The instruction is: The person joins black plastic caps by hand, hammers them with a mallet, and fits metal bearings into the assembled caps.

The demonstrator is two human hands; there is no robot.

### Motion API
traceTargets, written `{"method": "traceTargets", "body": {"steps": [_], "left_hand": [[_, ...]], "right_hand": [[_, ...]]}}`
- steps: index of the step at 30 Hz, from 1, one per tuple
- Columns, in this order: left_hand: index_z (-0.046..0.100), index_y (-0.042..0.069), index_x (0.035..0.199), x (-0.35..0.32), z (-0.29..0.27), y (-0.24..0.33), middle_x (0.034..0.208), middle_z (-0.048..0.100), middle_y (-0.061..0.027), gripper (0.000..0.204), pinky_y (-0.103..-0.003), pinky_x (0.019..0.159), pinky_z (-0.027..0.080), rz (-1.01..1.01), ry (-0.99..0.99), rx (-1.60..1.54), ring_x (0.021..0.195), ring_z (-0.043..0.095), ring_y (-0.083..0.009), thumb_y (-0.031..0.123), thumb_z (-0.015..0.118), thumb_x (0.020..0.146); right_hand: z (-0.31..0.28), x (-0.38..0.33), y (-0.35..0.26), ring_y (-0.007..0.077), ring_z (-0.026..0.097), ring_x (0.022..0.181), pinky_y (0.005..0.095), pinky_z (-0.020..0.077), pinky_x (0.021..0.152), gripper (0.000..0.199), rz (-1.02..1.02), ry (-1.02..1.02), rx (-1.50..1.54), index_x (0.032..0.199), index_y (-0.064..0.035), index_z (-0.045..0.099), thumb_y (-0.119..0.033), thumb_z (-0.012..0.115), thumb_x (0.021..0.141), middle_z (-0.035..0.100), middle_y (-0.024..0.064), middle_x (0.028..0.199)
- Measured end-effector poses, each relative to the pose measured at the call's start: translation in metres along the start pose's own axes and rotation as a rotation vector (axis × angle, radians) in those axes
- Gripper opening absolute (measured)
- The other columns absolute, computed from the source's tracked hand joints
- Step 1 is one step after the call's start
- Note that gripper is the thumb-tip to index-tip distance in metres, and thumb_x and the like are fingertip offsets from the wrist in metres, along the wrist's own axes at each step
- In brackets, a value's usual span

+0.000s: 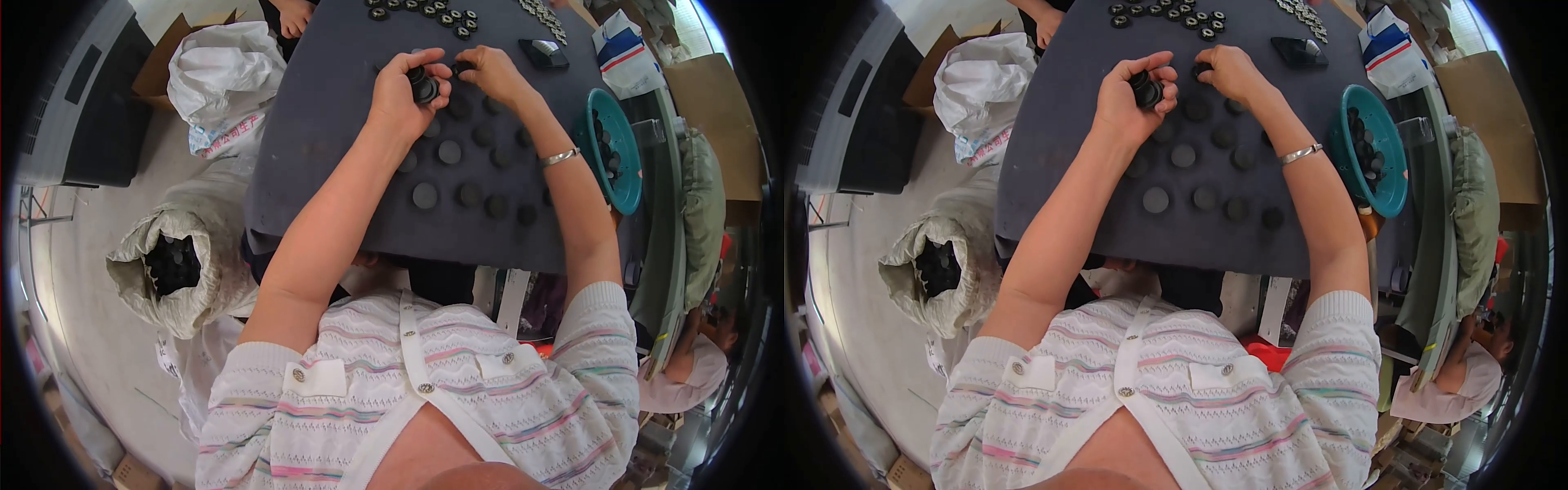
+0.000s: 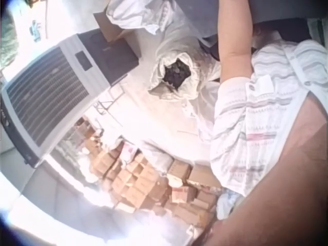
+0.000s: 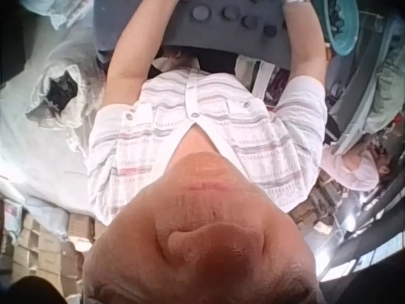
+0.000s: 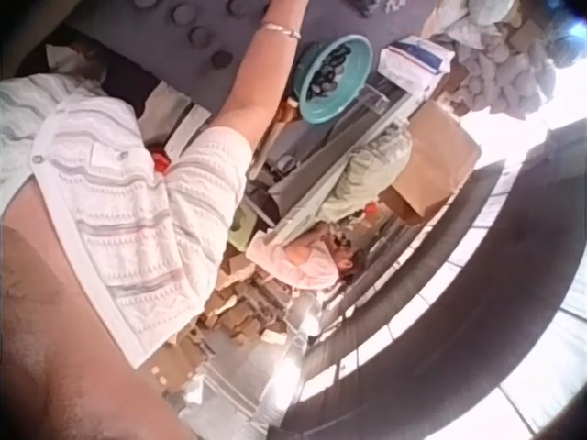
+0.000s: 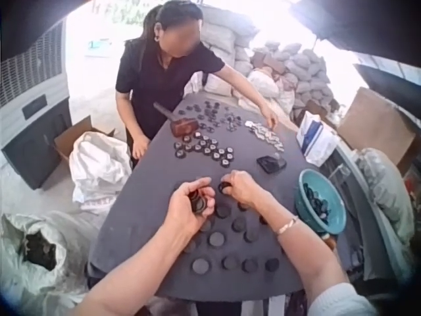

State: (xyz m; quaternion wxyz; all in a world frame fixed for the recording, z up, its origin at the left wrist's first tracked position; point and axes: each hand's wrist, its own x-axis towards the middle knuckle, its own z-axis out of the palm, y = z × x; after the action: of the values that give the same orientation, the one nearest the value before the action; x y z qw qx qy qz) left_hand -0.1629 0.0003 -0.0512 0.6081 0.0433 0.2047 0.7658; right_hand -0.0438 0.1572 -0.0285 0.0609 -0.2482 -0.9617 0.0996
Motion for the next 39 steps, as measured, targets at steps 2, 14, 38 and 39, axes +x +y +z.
{"method": "traceTargets", "body": {"steps": [2, 14, 38, 39], "left_hand": [[0.057, -0.004, 0.104, 0.002, -0.001, 0.001, 0.076, 0.058, -0.0121, 0.029, -0.030, 0.047, 0.036, -0.003, 0.012, -0.010, 0.058, 0.050, -0.0229, 0.016, 0.046, 0.085], [0.055, -0.001, 0.109, 0.003, -0.010, -0.002, 0.071, 0.057, -0.0112, 0.045, -0.030, 0.044, 0.035, -0.067, -0.073, 0.031, 0.055, 0.050, -0.0226, 0.037, 0.034, 0.099], [0.053, -0.003, 0.111, -0.005, 0.005, -0.003, 0.066, 0.054, -0.0095, 0.060, -0.030, 0.044, 0.033, -0.049, -0.020, 0.154, 0.053, 0.049, -0.0215, 0.048, 0.022, 0.100], [0.053, -0.003, 0.111, -0.005, 0.004, -0.003, 0.066, 0.054, -0.0096, 0.057, -0.030, 0.044, 0.033, -0.054, -0.019, 0.155, 0.054, 0.049, -0.0218, 0.045, 0.024, 0.100]], "right_hand": [[0.005, 0.007, 0.007, 0.0329, 0.064, 0.091, 0.0385, 0.0496, 0.080, 0.031, 0.012, -0.001, 0.055, 0.103, -0.0024, 0.066, -0.012, 0.071, 0.074, 0.067, 0.0180, 0.095], [0.004, 0.009, 0.001, 0.0336, 0.062, 0.092, 0.0410, 0.0495, 0.079, 0.028, -0.022, 0.024, -0.140, 0.093, -0.0034, 0.067, -0.026, 0.070, 0.076, 0.066, 0.0163, 0.088], [-0.004, -0.042, 0.076, 0.0346, 0.063, 0.083, 0.0440, 0.0497, 0.073, 0.018, 0.103, 0.106, -0.579, 0.086, -0.0030, 0.065, -0.019, 0.057, 0.084, 0.064, 0.0179, 0.083], [-0.001, -0.046, 0.076, 0.0355, 0.062, 0.084, 0.0447, 0.0492, 0.074, 0.019, 0.011, 0.010, -0.544, 0.087, -0.0027, 0.064, -0.019, 0.055, 0.086, 0.064, 0.0184, 0.084]]}}
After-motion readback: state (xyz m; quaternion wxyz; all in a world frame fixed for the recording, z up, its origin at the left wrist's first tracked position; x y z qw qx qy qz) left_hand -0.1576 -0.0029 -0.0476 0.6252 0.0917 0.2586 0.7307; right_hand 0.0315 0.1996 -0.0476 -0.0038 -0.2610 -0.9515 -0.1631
